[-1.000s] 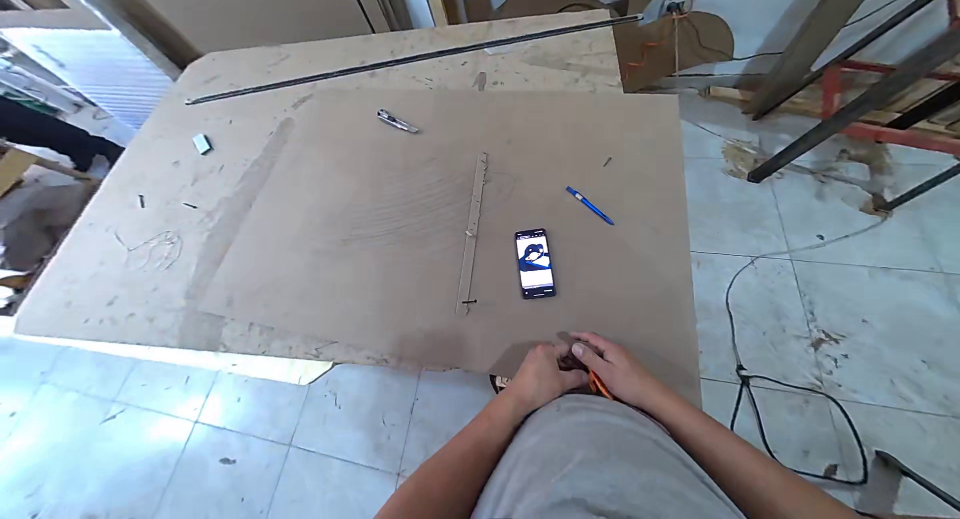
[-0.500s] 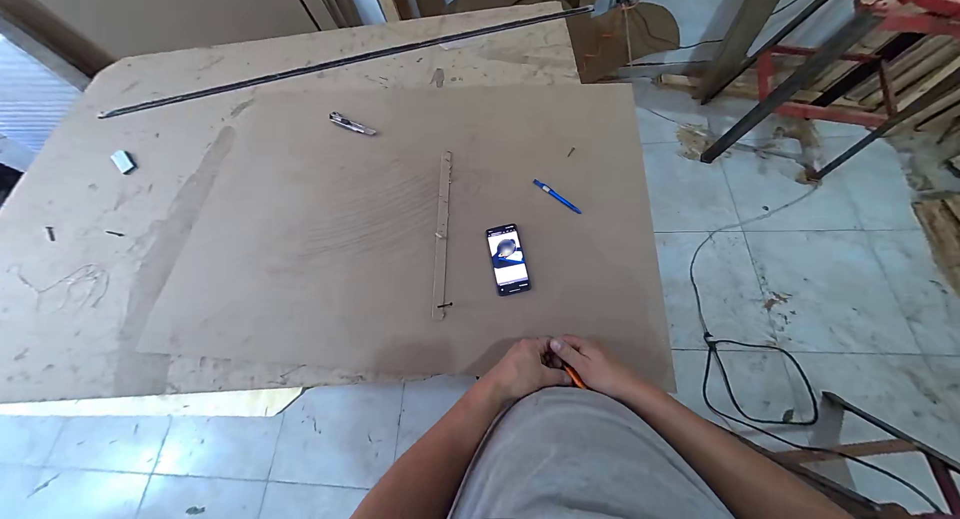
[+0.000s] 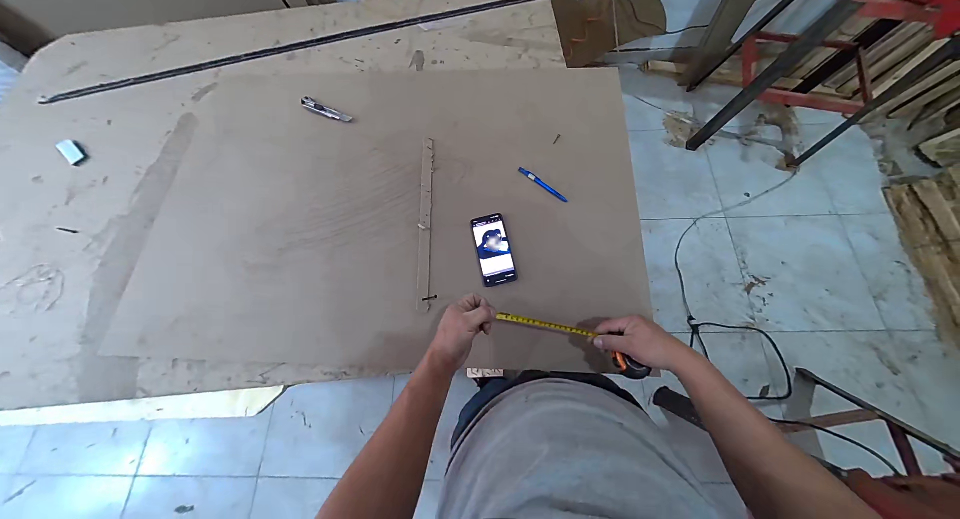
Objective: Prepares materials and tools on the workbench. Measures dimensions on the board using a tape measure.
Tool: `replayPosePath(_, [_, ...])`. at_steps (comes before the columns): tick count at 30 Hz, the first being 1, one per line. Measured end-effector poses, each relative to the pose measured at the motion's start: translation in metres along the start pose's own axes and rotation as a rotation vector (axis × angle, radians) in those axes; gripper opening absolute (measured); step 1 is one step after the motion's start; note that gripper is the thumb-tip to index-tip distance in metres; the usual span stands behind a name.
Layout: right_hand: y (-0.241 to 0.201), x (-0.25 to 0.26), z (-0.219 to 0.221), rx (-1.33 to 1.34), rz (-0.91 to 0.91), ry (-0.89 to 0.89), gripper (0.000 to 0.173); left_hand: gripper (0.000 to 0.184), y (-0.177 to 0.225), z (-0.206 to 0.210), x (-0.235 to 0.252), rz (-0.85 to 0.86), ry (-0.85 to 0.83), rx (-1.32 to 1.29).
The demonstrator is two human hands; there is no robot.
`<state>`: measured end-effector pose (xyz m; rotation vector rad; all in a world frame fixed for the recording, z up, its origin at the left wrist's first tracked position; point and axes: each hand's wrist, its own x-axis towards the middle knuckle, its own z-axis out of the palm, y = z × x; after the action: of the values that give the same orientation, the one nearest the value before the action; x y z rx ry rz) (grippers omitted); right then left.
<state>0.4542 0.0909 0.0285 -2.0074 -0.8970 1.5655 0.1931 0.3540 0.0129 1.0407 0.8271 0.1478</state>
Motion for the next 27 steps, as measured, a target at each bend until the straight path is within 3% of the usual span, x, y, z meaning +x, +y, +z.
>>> replayPosePath(8, [0.018,-0.005,0.006,0.030,0.002,0.032,0.031,0.013,-0.010,0.022,0.002,-0.039,0.075,0.029])
replayPosePath(16, [0.036,-0.001,0.021,-0.036,-0.006,0.067,0.037,0.021,-0.015,0.005,-0.009,-0.105,0.210,0.151])
replayPosePath(21, [0.027,0.007,0.037,0.013,-0.001,0.034,0.031,0.025,-0.019,-0.010,-0.026,-0.130,0.236,0.182])
replayPosePath(27, [-0.012,0.023,0.054,-0.078,0.001,-0.011,0.036,0.024,-0.025,-0.041,-0.052,-0.153,0.310,0.208])
